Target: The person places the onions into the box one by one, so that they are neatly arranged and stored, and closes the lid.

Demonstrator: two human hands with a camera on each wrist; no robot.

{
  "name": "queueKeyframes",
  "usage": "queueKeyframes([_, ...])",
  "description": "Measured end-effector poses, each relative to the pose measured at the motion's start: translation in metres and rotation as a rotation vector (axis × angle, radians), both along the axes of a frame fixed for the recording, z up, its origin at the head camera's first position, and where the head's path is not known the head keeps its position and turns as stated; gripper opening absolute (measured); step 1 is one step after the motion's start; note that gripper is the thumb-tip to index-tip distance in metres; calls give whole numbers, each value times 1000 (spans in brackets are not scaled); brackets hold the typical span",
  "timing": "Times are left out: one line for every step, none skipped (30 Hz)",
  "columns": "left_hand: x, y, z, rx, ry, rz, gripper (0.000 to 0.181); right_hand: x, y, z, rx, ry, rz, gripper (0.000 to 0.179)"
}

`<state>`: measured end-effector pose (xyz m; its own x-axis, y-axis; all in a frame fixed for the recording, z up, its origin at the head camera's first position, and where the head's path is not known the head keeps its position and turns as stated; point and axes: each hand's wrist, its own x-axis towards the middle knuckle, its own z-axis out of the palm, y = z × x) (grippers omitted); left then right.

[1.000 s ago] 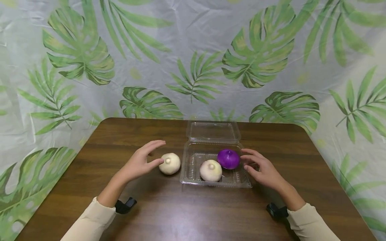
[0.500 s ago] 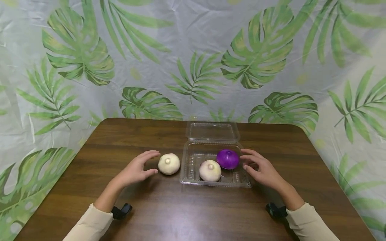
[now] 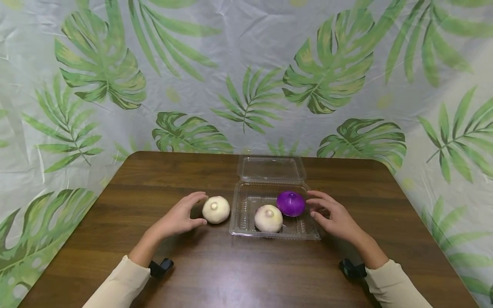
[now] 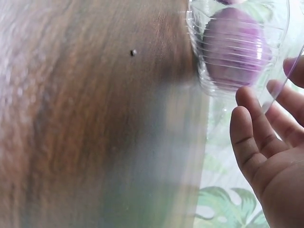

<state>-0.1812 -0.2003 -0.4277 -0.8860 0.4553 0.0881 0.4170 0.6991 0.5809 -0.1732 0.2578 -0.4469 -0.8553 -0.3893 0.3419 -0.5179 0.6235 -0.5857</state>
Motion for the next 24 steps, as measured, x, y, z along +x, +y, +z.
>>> queueKeyframes([-1, 1, 0, 1, -7, -1, 70, 0, 0, 0, -1, 1, 0, 29])
queueKeyframes([-2, 2, -1, 1, -10, -5, 71, -1, 0, 0, -2, 2, 0, 29])
queueKeyframes([-4, 3, -1, 1, -11, -11, 72, -1, 0, 0, -3, 3, 0, 29])
queueKeyframes([-6, 4, -2, 4, -8, -20, 74, -1, 0, 0, -4, 3, 0, 29])
queueKeyframes([-7, 5, -2, 5, -6, -28, 75, -1, 0, 0, -4, 3, -1, 29])
queueKeyframes([-9, 6, -2, 7, -2, -37, 76, -1, -1, 0, -5, 3, -1, 29])
queueKeyframes([-11, 8, -2, 9, 1, -43, 76, -1, -1, 0, -4, -1, -2, 29])
queueKeyframes([-12, 9, -2, 5, 4, -49, 76, -1, -1, 1, -3, -5, -4, 29])
queueKeyframes([-14, 10, -2, 3, 4, -52, 76, -1, -1, 1, -2, -8, -5, 29])
queueKeyframes([-15, 11, -2, 2, 1, -52, 76, -1, -1, 1, -1, -12, -7, 29])
queueKeyframes([-16, 12, -2, 2, -2, -52, 76, -1, -1, 1, 1, -14, -8, 29])
queueKeyframes([-16, 12, -2, 3, -3, -54, 76, -1, -2, 1, 2, -15, -9, 29])
queueKeyframes([-17, 13, -2, 5, -4, -55, 76, -1, -2, 1, 3, -16, -8, 29])
queueKeyframes([-18, 14, -2, 2, -1, -57, 75, -1, -2, 1, 3, -17, -7, 29])
queueKeyframes([-18, 15, -2, 3, -4, -55, 75, -1, -2, 1, 3, -18, -6, 29])
queueKeyframes([-18, 15, -2, 1, -5, -54, 75, -1, -3, 2, 3, -19, -6, 29])
queueKeyframes([-18, 16, -2, -3, -4, -53, 74, -1, -3, 2, 4, -22, -7, 29])
queueKeyframes([-18, 17, -2, -6, -6, -50, 74, -1, -3, 2, 4, -23, -7, 29])
queueKeyframes([-18, 18, -2, -11, -7, -48, 73, -1, -3, 2, 3, -24, -9, 29])
queueKeyframes([-18, 19, -3, -17, -9, -44, 73, 0, -2, 2, 4, -24, -10, 29])
queueKeyframes([-18, 20, -3, -22, -10, -43, 74, 0, -2, 2, 3, -24, -12, 29])
queueKeyframes([-18, 21, -3, -27, -9, -43, 74, 0, -2, 2, 3, -24, -14, 30])
queueKeyframes([-17, 22, -3, -30, -11, -42, 74, 0, -2, 2, 3, -25, -15, 30])
queueKeyframes([-17, 22, -3, -32, -14, -39, 74, 0, -2, 2, 2, -24, -15, 30])
